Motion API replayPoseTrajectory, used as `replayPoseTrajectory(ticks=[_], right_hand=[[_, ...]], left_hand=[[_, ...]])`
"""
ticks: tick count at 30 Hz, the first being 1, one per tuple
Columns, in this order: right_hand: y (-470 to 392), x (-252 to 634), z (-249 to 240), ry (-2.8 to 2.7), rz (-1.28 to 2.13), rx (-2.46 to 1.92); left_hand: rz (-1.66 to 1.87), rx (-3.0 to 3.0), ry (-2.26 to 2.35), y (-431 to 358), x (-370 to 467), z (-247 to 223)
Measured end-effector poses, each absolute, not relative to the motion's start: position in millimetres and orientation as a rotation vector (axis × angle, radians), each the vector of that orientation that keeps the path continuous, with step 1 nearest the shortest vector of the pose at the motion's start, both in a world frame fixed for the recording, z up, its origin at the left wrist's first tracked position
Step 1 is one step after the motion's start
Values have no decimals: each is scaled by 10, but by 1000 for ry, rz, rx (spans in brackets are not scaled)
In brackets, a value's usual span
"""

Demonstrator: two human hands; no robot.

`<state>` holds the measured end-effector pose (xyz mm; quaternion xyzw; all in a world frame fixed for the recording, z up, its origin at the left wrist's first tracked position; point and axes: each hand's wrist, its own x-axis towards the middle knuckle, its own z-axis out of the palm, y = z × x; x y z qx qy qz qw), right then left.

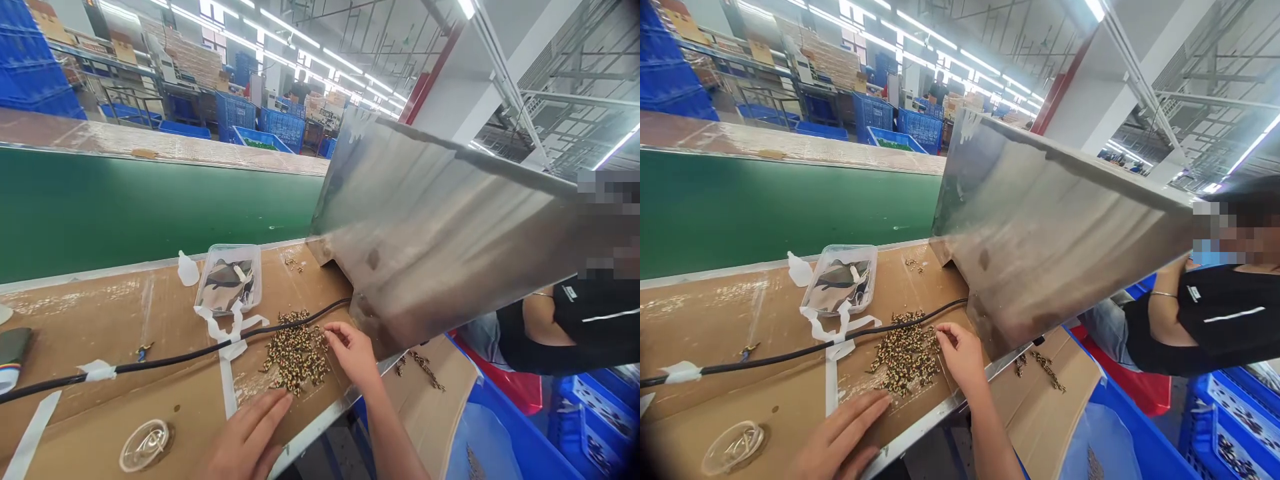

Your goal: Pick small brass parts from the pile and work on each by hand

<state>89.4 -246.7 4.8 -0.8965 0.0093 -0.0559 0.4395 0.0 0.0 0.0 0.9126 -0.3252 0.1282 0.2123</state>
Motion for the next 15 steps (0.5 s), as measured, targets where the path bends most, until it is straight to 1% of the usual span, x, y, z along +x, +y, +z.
replayPoseTrajectory(ticks=[3, 7, 10, 15], right_hand=[[-2432, 902, 109, -32, -170, -2256], [-2209, 947, 173, -138, -165, -2280], [-2064, 971, 161, -148, -143, -2271], [-2106, 924, 93, -57, -94, -2161]], left_hand=[[466, 2685, -889, -167, 192, -129], [574, 2797, -844, -194, 261, -322], [641, 2807, -920, -150, 236, -347], [599, 2793, -901, -115, 204, -319]])
